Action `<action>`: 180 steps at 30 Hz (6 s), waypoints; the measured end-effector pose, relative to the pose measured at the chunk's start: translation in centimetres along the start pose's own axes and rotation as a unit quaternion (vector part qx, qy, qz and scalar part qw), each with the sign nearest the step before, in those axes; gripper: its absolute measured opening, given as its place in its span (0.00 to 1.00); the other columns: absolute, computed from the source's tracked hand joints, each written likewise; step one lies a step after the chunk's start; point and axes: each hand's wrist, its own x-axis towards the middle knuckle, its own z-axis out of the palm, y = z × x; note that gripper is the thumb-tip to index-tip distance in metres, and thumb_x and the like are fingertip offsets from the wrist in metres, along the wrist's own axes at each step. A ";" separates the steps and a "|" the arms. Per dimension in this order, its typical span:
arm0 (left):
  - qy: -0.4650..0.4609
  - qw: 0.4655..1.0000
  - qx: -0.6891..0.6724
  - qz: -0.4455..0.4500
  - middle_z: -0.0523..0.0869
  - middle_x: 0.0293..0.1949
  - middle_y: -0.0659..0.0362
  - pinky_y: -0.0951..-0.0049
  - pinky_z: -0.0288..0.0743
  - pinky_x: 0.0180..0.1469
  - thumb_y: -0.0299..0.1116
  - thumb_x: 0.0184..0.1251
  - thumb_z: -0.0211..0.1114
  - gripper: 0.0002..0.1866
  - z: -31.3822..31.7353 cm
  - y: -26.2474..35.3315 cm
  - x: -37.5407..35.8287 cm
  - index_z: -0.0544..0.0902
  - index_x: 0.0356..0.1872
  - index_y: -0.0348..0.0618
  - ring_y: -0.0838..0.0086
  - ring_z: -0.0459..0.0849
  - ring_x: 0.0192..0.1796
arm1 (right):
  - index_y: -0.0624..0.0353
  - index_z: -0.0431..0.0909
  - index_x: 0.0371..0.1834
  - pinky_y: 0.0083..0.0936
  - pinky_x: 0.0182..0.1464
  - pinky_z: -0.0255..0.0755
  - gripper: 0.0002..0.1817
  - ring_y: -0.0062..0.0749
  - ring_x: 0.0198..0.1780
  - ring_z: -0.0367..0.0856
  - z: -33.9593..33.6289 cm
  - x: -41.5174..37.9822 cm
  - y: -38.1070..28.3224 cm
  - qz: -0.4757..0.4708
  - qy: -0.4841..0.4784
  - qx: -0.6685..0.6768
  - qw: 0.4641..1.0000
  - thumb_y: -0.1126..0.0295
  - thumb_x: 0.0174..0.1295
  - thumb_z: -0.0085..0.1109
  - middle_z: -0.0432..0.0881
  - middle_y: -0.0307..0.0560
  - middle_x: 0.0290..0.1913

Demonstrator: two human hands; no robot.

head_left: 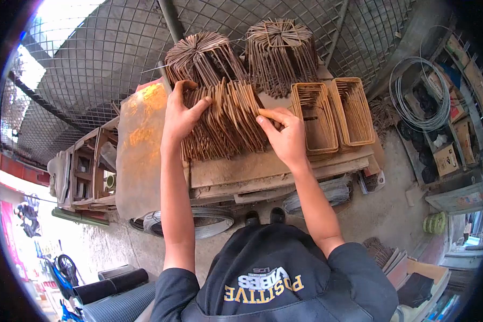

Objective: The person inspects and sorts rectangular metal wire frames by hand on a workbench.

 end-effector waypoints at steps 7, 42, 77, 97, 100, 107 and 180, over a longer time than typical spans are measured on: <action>0.000 0.998 -0.063 -0.010 0.88 0.51 0.46 0.62 0.79 0.60 0.36 0.62 0.80 0.25 0.0 1.2 -0.2 0.80 0.55 0.35 0.61 0.87 0.54 | 0.62 0.90 0.61 0.38 0.59 0.82 0.18 0.51 0.54 0.90 -1.2 -1.6 -0.6 -0.062 0.028 -0.072 0.995 0.67 0.71 0.72 0.90 0.57 0.56; 0.009 1.000 -0.006 -0.017 0.87 0.52 0.51 0.63 0.76 0.64 0.37 0.64 0.79 0.26 0.0 0.6 -0.3 0.80 0.58 0.38 0.63 0.84 0.56 | 0.67 0.86 0.44 0.16 0.26 0.68 0.09 0.14 0.24 0.77 -13.7 -5.1 3.1 0.134 0.270 0.037 0.953 0.70 0.77 0.69 0.87 0.38 0.30; 0.018 0.999 0.021 -0.016 0.88 0.52 0.48 0.63 0.77 0.63 0.43 0.62 0.78 0.29 -0.2 1.2 -0.3 0.81 0.58 0.35 0.62 0.86 0.56 | 0.67 0.85 0.66 0.28 0.41 0.80 0.22 0.21 0.33 0.84 -4.2 3.4 0.1 0.034 -0.139 -0.079 0.987 0.66 0.73 0.69 0.93 0.51 0.49; -0.004 0.997 -0.065 -0.043 0.87 0.55 0.43 0.57 0.76 0.66 0.41 0.61 0.80 0.28 0.4 -0.3 -0.2 0.81 0.58 0.37 0.52 0.85 0.61 | 0.66 0.78 0.76 0.31 0.36 0.79 0.32 0.28 0.29 0.81 -3.4 -0.8 -2.5 0.027 -0.063 -0.104 0.992 0.66 0.70 0.73 0.88 0.56 0.56; 0.000 0.999 -0.025 -0.023 0.88 0.51 0.55 0.68 0.78 0.61 0.33 0.67 0.78 0.22 0.2 0.0 -0.2 0.80 0.57 0.37 0.71 0.85 0.54 | 0.63 0.84 0.70 0.29 0.35 0.79 0.27 0.29 0.30 0.82 -6.4 -2.4 -2.2 0.066 0.007 -0.164 0.984 0.64 0.70 0.74 0.89 0.53 0.55; 0.000 0.998 -0.054 -0.038 0.88 0.54 0.45 0.58 0.77 0.65 0.41 0.62 0.81 0.27 0.2 0.0 -0.2 0.81 0.57 0.37 0.55 0.86 0.59 | 0.64 0.90 0.57 0.43 0.45 0.83 0.22 0.52 0.40 0.93 -13.4 -5.7 2.3 0.173 0.101 -0.324 0.925 0.56 0.71 0.71 0.92 0.57 0.34; 0.007 0.999 -0.034 -0.041 0.87 0.53 0.41 0.56 0.77 0.64 0.44 0.58 0.80 0.30 0.2 0.4 -0.2 0.82 0.57 0.36 0.50 0.85 0.59 | 0.64 0.86 0.62 0.21 0.31 0.69 0.17 0.12 0.28 0.75 -6.6 3.4 -0.4 0.022 0.002 -0.024 0.999 0.71 0.73 0.70 0.89 0.39 0.34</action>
